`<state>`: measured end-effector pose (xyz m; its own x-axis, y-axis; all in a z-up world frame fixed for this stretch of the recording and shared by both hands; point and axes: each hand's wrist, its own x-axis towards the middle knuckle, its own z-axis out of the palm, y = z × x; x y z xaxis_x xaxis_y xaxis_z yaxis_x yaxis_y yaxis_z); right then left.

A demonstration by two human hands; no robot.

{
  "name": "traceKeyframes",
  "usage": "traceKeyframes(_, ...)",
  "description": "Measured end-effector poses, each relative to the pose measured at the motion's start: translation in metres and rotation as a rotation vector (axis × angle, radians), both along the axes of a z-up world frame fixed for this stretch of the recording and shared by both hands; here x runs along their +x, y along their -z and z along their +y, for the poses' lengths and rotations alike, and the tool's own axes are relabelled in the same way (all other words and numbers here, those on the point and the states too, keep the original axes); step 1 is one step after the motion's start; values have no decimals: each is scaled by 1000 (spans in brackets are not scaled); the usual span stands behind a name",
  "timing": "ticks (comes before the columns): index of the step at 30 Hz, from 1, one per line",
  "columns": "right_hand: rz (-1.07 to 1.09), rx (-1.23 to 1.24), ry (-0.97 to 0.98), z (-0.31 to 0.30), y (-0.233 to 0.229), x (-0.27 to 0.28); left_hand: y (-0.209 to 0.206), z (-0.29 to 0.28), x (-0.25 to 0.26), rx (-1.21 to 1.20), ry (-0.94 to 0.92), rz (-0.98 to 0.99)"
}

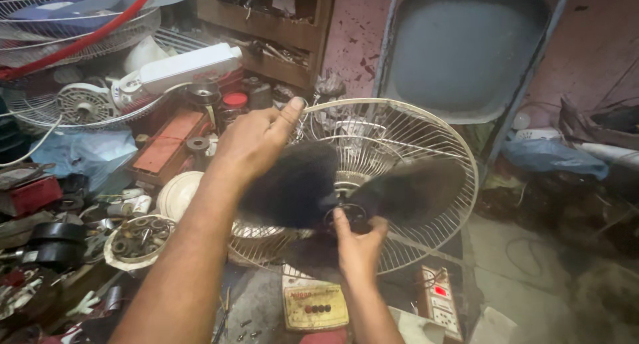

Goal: The person repairs a fan by rotating the fan blades by hand, powering on the fan to test it, and adjusting the fan blades and grill.

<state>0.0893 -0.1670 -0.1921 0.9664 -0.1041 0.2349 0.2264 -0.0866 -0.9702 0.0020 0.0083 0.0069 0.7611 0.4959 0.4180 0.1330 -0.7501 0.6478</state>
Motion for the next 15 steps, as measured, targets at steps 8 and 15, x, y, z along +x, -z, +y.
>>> traceKeyframes(8, 679, 587, -331, -2, 0, 9, -1, -1, 0, -13, -14, 11)
traceKeyframes(15, 327, 96, -179, -24, 19, -21, -2, 2, 2, 13, -31, 10)
